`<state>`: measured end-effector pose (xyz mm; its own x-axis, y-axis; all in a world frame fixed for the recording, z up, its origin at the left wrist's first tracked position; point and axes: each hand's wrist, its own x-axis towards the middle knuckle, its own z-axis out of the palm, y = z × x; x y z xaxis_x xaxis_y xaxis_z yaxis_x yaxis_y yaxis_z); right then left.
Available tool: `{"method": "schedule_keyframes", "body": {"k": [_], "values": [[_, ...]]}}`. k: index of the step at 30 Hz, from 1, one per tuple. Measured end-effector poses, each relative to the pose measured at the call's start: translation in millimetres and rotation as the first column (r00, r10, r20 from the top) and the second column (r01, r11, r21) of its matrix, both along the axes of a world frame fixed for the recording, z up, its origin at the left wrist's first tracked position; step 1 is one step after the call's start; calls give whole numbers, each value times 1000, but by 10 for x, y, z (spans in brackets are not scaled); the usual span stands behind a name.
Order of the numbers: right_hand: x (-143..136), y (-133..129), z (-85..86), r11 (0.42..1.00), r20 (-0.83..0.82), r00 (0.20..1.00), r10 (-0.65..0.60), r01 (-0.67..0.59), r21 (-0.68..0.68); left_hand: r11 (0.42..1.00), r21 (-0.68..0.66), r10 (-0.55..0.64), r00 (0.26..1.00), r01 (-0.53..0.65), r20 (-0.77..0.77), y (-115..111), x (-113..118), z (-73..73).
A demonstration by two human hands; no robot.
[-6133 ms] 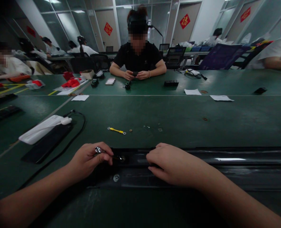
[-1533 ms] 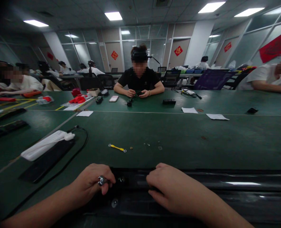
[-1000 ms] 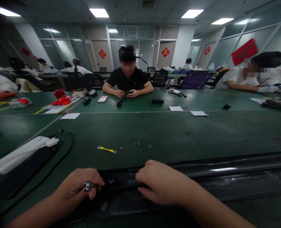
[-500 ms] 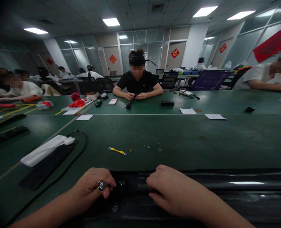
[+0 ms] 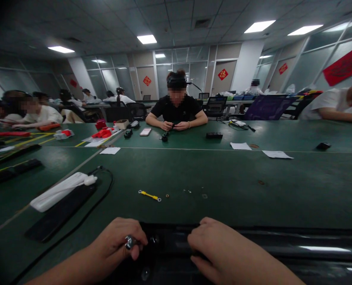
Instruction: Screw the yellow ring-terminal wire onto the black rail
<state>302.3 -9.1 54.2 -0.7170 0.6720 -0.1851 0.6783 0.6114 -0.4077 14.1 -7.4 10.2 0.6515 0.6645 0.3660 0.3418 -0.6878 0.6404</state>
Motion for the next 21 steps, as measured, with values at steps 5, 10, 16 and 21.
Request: {"method": "schedule_keyframes", "body": {"k": [5, 10, 16, 21], "values": [[8, 2, -2, 1000, 6, 1000, 18, -18, 11, 1000, -19, 4, 999, -5, -35, -18, -25, 4], [10, -3, -15, 1000, 5, 1000, 18, -18, 12, 999, -38, 30, 997, -33, -75, -28, -44, -2], [19, -2, -35, 1000, -6, 1000, 18, -18, 11, 998, -52, 32, 996, -36, -80, -15, -41, 6], [20, -1, -33, 1000, -3, 1000, 21, -21, -1, 998, -52, 31, 997, -34, -65, -34, -43, -1]]}}
